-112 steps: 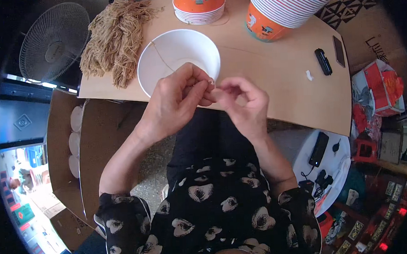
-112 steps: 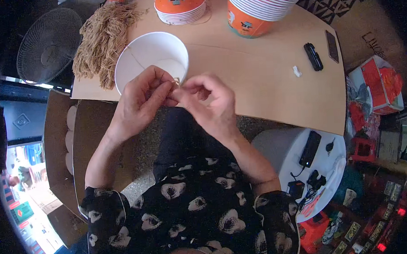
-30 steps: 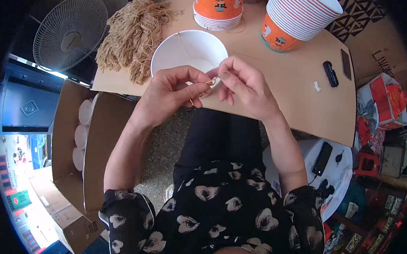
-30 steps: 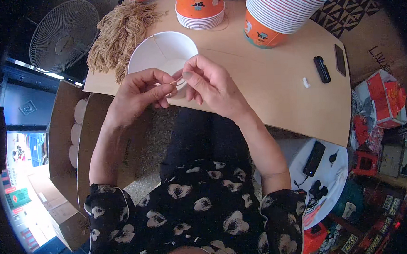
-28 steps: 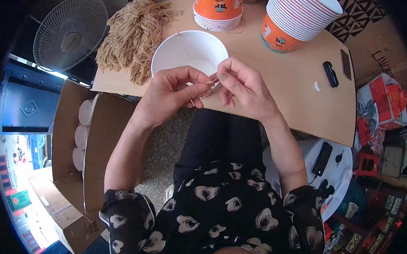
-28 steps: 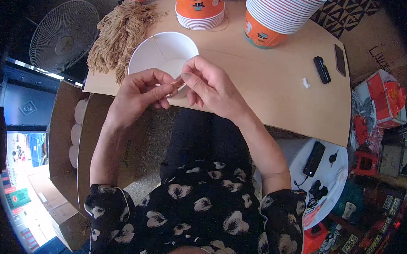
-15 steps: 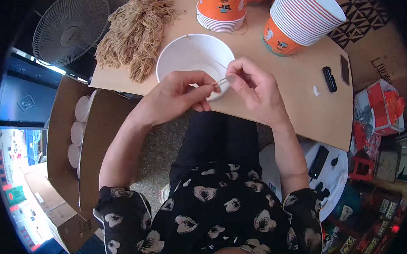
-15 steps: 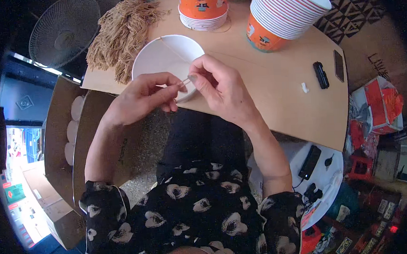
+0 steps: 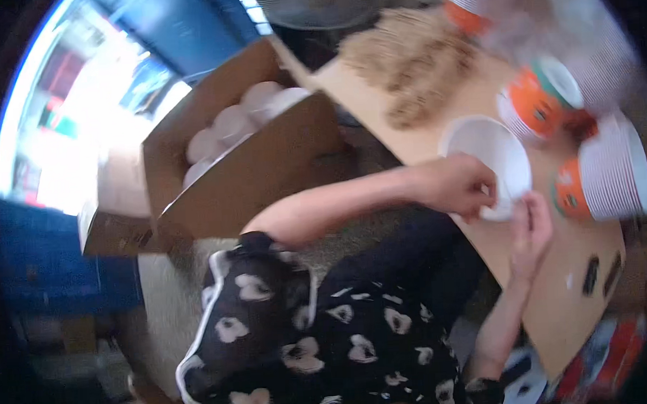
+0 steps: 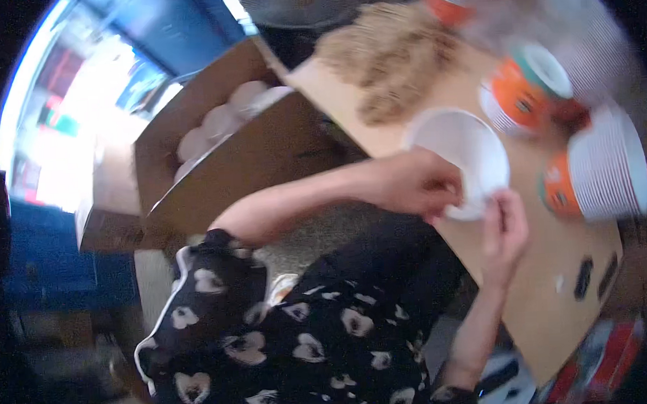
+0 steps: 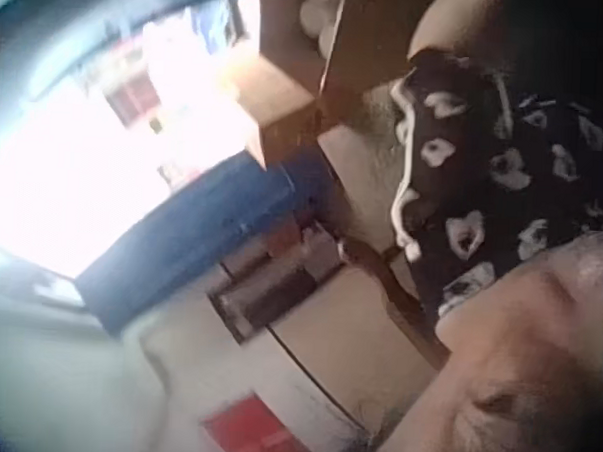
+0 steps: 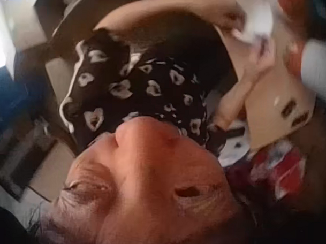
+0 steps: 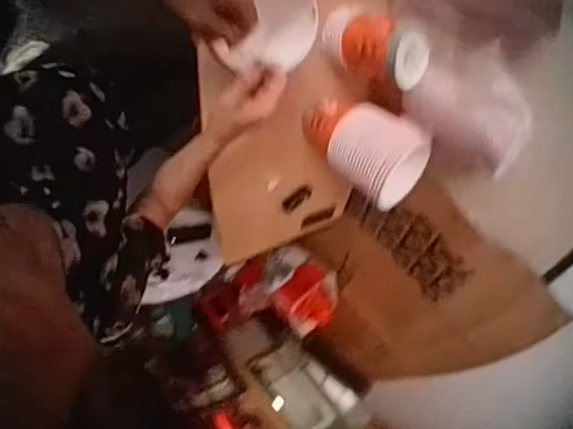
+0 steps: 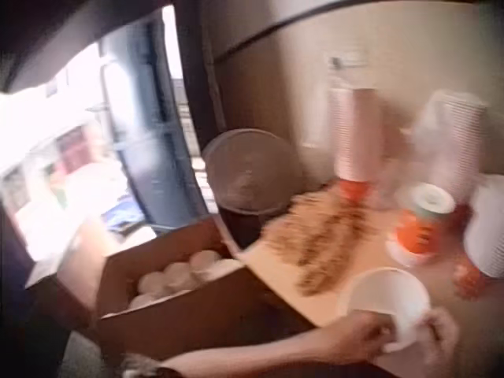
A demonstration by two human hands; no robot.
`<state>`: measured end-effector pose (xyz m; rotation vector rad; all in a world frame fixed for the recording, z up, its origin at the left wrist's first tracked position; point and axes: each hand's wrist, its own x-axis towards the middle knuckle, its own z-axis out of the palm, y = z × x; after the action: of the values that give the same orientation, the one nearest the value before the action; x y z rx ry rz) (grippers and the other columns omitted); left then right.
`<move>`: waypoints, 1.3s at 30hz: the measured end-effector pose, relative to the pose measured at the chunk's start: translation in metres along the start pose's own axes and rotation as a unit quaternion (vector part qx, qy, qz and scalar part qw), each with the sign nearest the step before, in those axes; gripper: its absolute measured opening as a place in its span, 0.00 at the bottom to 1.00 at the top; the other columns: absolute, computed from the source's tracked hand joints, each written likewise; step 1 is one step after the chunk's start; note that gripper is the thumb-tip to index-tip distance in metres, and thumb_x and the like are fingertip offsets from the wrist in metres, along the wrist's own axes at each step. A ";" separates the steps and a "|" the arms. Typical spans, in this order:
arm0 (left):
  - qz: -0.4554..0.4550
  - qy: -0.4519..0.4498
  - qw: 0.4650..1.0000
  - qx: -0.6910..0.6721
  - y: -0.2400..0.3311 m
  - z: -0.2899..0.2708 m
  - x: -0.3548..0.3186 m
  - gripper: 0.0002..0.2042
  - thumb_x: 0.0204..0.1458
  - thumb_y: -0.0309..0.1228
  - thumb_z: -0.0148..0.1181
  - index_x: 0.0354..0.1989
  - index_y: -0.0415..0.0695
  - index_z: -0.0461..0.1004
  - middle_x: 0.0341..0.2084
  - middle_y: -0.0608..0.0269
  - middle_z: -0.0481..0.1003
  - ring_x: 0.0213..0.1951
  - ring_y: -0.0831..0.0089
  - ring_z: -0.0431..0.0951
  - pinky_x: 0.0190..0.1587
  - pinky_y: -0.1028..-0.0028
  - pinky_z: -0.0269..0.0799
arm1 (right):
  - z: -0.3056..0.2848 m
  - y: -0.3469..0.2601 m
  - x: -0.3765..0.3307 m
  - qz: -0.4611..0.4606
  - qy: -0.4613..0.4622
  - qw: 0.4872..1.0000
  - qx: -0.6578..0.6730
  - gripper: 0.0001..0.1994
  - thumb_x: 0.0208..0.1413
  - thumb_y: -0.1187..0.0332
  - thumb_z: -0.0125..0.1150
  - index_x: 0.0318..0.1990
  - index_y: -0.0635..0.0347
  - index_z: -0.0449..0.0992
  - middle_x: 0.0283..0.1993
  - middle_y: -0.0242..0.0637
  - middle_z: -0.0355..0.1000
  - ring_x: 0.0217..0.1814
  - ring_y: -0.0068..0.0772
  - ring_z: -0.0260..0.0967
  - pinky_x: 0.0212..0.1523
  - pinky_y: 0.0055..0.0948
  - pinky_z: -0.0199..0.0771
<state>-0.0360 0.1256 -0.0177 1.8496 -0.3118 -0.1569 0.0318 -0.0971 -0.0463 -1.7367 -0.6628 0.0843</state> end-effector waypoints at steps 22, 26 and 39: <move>-0.008 0.081 0.995 0.052 0.009 0.007 0.002 0.09 0.54 0.30 0.60 0.28 0.38 0.82 0.20 0.62 0.81 0.24 0.77 0.83 0.29 0.75 0.77 | 0.006 -0.003 0.002 0.006 0.008 0.997 0.071 0.06 0.66 0.69 0.56 0.38 0.60 0.71 0.27 0.21 0.58 0.25 0.10 0.51 0.25 0.15 0.47; 0.003 0.060 0.996 0.071 0.015 0.005 0.010 0.10 0.55 0.31 0.59 0.27 0.38 0.82 0.19 0.63 0.81 0.24 0.77 0.83 0.29 0.75 0.77 | 0.004 0.002 0.002 -0.011 0.013 0.996 0.089 0.06 0.66 0.68 0.56 0.38 0.60 0.71 0.27 0.21 0.58 0.25 0.10 0.51 0.25 0.15 0.47; -0.074 -0.073 0.984 -0.141 0.004 0.012 0.045 0.11 0.60 0.30 0.54 0.41 0.34 0.79 0.29 0.55 0.82 0.31 0.73 0.84 0.34 0.75 0.81 | -0.027 0.007 -0.002 0.009 0.004 0.987 0.162 0.05 0.65 0.69 0.55 0.41 0.60 0.72 0.30 0.22 0.58 0.30 0.12 0.51 0.28 0.17 0.50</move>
<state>0.0030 0.1004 -0.0153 1.5815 -0.2400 -0.4206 0.0439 -0.1228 -0.0459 -1.4295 -0.5921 0.1866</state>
